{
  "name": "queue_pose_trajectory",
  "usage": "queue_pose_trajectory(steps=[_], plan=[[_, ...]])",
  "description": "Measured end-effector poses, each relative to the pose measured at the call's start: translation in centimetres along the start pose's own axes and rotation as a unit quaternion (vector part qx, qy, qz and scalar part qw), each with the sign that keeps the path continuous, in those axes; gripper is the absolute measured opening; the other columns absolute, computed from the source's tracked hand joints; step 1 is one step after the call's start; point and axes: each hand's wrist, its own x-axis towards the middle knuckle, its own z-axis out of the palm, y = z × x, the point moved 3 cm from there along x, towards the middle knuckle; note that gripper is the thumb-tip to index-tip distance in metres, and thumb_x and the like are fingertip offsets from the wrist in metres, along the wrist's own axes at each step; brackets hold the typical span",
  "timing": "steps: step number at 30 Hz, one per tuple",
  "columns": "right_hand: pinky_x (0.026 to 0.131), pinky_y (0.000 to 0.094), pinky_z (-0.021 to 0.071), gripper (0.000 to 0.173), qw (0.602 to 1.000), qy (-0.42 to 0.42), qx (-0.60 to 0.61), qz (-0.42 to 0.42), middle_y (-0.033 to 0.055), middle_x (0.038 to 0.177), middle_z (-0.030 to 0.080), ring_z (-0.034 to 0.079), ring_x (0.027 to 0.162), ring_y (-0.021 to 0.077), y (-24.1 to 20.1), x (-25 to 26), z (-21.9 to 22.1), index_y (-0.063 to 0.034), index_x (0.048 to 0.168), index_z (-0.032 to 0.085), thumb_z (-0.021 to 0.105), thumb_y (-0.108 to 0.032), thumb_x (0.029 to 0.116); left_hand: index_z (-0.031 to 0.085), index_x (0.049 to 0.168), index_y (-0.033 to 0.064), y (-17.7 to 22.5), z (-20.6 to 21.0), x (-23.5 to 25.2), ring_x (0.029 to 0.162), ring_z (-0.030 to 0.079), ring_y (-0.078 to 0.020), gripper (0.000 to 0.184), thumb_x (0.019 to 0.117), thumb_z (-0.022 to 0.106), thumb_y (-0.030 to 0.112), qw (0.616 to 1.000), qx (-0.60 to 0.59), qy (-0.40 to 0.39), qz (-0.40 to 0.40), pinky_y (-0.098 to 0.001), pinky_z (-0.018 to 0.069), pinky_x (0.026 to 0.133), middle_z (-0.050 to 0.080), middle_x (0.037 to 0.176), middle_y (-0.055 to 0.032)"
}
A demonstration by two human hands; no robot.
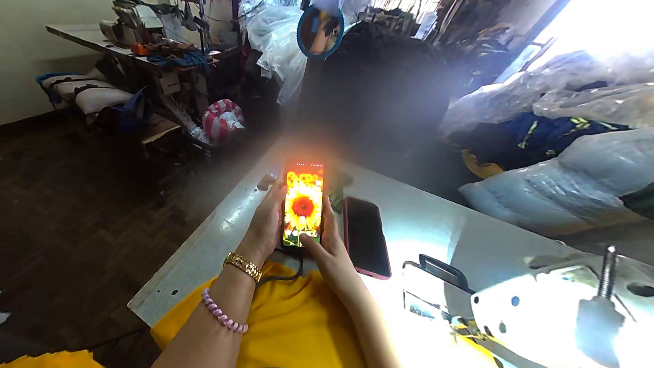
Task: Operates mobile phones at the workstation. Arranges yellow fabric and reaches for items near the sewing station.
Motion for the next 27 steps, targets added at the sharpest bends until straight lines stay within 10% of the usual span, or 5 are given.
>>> queue_pose_trajectory(steps=[6, 12, 16, 23, 27], plan=[[0.119, 0.0349, 0.0362, 0.070, 1.000, 0.003, 0.004, -0.022, 0.0080, 0.165, 0.031, 0.038, 0.147, 0.0124, -0.3, 0.0, -0.1, -0.0158, 0.165, 0.019, 0.045, -0.039, 0.1045, 0.047, 0.148, 0.0219, -0.5, -0.3, 0.6, 0.111, 0.067, -0.0194, 0.042, 0.1105, 0.035, 0.038, 0.999, -0.038, 0.028, -0.006, -0.0423, 0.0566, 0.091, 0.066, 0.129, -0.0073], [0.097, 0.0470, 0.0547, 0.064, 0.964, 0.132, -0.187, -0.137, 0.0150, 0.155, 0.044, 0.057, 0.128, 0.0262, -1.1, 0.2, -0.5, -0.0194, 0.162, 0.031, 0.048, -0.039, 0.1025, 0.049, 0.143, 0.0185, -0.7, -0.7, 1.0, 0.105, 0.068, -0.0206, 0.040, 0.1101, 0.037, 0.036, 0.998, -0.056, 0.010, -0.004, -0.0411, 0.0575, 0.088, 0.067, 0.122, -0.0093], [0.100, 0.0649, 0.0447, 0.067, 0.918, 0.172, -0.327, -0.145, 0.0195, 0.161, 0.036, 0.048, 0.135, 0.0439, -3.8, 0.9, -1.6, -0.0183, 0.160, 0.035, 0.049, -0.047, 0.1016, 0.054, 0.138, 0.0172, -0.8, 0.1, 0.3, 0.096, 0.069, -0.0176, 0.036, 0.1106, 0.038, 0.034, 1.000, -0.012, -0.025, -0.002, -0.0368, 0.0586, 0.083, 0.069, 0.112, -0.0084], [0.108, 0.0694, 0.0349, 0.060, 0.871, 0.188, -0.441, -0.110, 0.0213, 0.160, 0.037, 0.033, 0.147, 0.0481, -6.6, 1.3, -3.0, -0.0231, 0.155, 0.046, 0.058, -0.044, 0.1004, 0.056, 0.137, 0.0163, -1.6, 2.3, -0.7, 0.095, 0.069, -0.0185, 0.033, 0.1106, 0.040, 0.029, 0.997, -0.013, -0.070, -0.009, -0.0367, 0.0583, 0.083, 0.068, 0.111, -0.0100], [0.109, 0.0655, 0.0368, 0.033, 0.858, 0.212, -0.419, -0.206, 0.0144, 0.149, 0.054, 0.043, 0.142, 0.0421, -5.7, 0.7, -3.2, -0.0171, 0.119, 0.076, 0.056, -0.036, 0.1000, 0.056, 0.136, 0.0171, -1.6, 1.9, -0.5, 0.096, 0.069, -0.0197, 0.033, 0.1109, 0.040, 0.031, 0.999, -0.020, -0.043, -0.014, -0.0379, 0.0583, 0.084, 0.069, 0.112, -0.0101]])
